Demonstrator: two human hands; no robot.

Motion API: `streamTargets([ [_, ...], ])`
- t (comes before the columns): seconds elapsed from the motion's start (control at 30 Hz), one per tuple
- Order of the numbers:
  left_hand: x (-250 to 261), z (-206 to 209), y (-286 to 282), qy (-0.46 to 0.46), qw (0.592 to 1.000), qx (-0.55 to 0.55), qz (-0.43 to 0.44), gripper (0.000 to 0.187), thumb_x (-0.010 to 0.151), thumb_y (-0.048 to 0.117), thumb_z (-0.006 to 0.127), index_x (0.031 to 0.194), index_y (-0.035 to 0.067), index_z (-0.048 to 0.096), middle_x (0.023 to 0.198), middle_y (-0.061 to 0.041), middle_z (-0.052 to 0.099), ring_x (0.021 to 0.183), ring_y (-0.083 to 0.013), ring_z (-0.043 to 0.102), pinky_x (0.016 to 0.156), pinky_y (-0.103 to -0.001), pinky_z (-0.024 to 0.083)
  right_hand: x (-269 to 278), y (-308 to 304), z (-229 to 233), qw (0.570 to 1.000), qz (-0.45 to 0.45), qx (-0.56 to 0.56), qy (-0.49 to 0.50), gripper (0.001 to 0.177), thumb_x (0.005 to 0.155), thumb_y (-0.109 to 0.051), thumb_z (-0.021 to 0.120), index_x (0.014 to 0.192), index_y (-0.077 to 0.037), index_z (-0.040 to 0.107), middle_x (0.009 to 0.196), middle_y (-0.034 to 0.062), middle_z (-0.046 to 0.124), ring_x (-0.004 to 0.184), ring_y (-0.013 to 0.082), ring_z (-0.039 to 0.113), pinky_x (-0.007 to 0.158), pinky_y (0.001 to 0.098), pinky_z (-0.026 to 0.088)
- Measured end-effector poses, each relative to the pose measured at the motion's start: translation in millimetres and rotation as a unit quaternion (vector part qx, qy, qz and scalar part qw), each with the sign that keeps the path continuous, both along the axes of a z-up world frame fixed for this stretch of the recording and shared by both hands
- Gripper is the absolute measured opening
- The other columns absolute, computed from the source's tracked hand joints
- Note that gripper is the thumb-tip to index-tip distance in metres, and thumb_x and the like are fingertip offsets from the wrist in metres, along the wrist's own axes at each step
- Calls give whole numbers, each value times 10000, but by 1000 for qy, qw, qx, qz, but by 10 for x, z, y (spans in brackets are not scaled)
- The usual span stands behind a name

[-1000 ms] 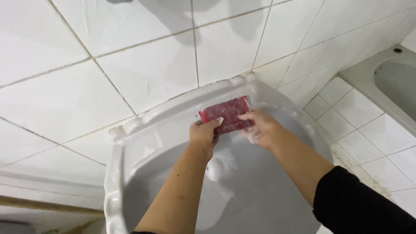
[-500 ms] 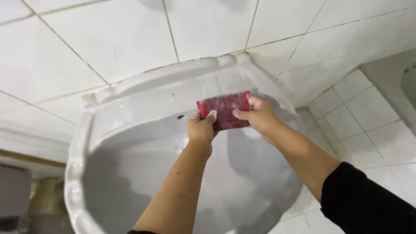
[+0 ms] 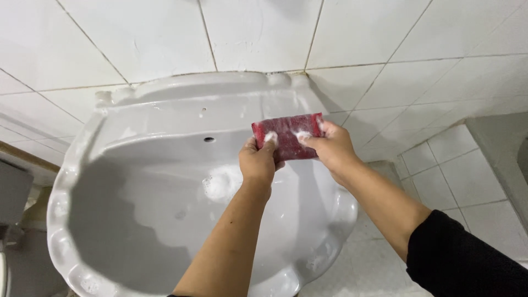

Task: Scrubbing the tiled bathroom wall with a soapy sponge.

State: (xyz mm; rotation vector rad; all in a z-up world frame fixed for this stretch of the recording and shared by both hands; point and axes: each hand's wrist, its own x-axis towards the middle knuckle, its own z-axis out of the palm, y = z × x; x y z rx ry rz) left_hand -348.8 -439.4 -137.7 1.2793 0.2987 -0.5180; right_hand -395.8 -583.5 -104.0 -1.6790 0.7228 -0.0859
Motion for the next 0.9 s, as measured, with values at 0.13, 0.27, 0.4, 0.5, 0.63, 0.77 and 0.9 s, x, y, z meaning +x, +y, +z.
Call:
streamTargets([
  [0.13, 100, 163, -17, -17, 999, 27, 1, 221, 954, 203, 662, 1129, 72, 630, 929, -30, 699, 759, -123, 661, 655, -312, 565, 134, -88, -67, 999, 9, -22, -33, 189, 891, -97, 702, 1073, -50, 713, 989, 47, 763, 878, 126, 699, 801, 305, 556],
  [0.27, 337, 58, -90, -66, 997, 48, -6, 269, 911, 175, 669, 1166, 91, 666, 1008, -26, 720, 905, -156, 652, 825, -337, 531, 256, -40, 214, 996, -17, -76, -34, 226, 864, -139, 749, 1071, -52, 720, 979, 56, 753, 859, 132, 682, 788, 316, 537],
  [0.4, 519, 220, -180, -110, 958, 262, -43, 352, 919, 231, 698, 1262, 154, 683, 1181, -104, 560, 1057, -240, 611, 984, -391, 452, 389, -91, 275, 974, -76, -196, 85, 277, 852, -211, 769, 1105, -117, 706, 958, 46, 708, 776, 126, 659, 701, 322, 556],
  [0.5, 655, 288, -299, -109, 947, 303, 5, 457, 902, 289, 694, 1340, 184, 618, 1250, -144, 523, 1104, -291, 587, 971, -420, 461, 590, -289, 153, 994, -57, -95, 15, 273, 874, -220, 805, 1076, -51, 733, 838, 94, 653, 689, 174, 472, 615, 374, 399],
  [0.63, 891, 232, -452, -116, 975, 186, 43, 419, 927, 249, 604, 1327, 121, 602, 1207, -111, 685, 1103, -263, 643, 977, -398, 481, 820, -369, 138, 999, -27, -33, 15, 279, 875, -283, 758, 1076, -99, 697, 914, 5, 710, 770, 88, 635, 697, 293, 550],
  [0.77, 1169, 204, -689, -76, 989, 108, 62, 418, 946, 269, 607, 1306, 62, 561, 1201, -126, 695, 1106, -251, 644, 994, -378, 473, 1059, -491, 217, 995, -20, 93, 42, 322, 928, -310, 664, 1179, -115, 610, 1035, 61, 693, 865, 198, 642, 768, 395, 567],
  [0.9, 1418, 223, -979, -87, 988, 35, 120, 534, 911, 239, 665, 1381, 82, 466, 1245, -100, 650, 1138, -220, 612, 1010, -369, 466, 1380, -741, 181, 971, -24, 237, 23, 317, 955, -287, 631, 1227, -128, 590, 1200, 64, 649, 976, 236, 644, 887, 454, 573],
])
